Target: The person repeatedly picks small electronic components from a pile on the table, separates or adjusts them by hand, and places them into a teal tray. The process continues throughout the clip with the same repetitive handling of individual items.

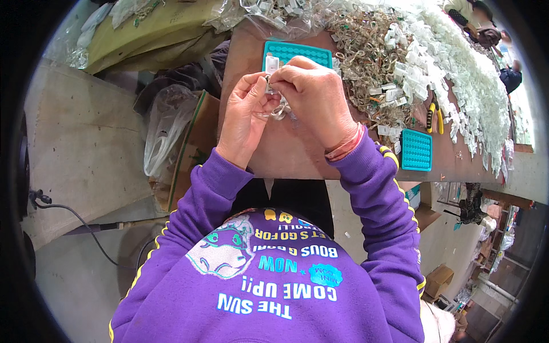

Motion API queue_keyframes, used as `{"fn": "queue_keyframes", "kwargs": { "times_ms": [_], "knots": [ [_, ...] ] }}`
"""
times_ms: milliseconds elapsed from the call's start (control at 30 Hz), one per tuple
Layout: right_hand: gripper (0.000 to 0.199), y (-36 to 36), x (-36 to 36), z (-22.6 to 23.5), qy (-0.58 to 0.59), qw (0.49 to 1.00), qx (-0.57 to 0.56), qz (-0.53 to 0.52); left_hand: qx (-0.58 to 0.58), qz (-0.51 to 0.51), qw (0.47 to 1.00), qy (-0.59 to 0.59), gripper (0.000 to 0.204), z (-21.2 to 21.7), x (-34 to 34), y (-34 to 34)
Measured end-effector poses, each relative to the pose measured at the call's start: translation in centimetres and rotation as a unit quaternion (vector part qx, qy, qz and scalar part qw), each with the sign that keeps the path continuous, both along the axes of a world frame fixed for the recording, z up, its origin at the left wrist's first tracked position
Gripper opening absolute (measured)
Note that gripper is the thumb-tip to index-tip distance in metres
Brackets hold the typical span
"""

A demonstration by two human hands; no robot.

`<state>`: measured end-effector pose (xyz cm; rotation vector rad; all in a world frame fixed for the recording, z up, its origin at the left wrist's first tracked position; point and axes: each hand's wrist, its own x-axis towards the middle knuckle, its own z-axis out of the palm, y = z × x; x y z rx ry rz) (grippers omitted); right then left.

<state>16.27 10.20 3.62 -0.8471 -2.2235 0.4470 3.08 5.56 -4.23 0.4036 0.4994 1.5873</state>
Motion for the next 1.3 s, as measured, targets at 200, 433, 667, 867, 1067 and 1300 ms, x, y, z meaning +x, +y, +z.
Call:
{"fn": "queue_keyframes", "kwargs": {
  "times_ms": [200, 433, 667, 867, 1067, 1300],
  "knots": [
    [0.012, -0.3, -0.4, 0.5, 0.056, 0.998, 0.033, -0.022, -0.011, -0.006, 1.0, -0.026, 0.014, 0.6, 0.1, -0.1],
    [0.027, -1.0, -0.6, -1.0, -0.043, 0.989, 0.142, -0.005, -0.025, 0.001, 0.997, -0.073, 0.012, 0.1, 0.0, 0.0],
    [0.023, 3.1, 0.0, -2.5, 0.078, 0.99, -0.006, -0.117, -0.01, 0.016, 0.995, -0.098, 0.019, -0.7, -0.4, 0.2],
    [0.012, 6.0, -0.4, -5.0, -0.106, 0.992, 0.046, -0.05, -0.007, 0.005, 0.994, -0.108, 0.02, -0.7, -0.6, 0.4],
    [0.012, 5.8, -0.7, -4.5, -0.076, 0.992, -0.028, -0.099, -0.028, 0.015, 0.994, -0.103, 0.014, -0.1, -0.3, 0.2],
    [0.008, 1.4, -0.8, -1.6, 0.091, 0.992, -0.085, -0.035, -0.011, 0.009, 0.998, -0.057, 0.011, -0.1, -0.1, 0.1]
  ]
}}
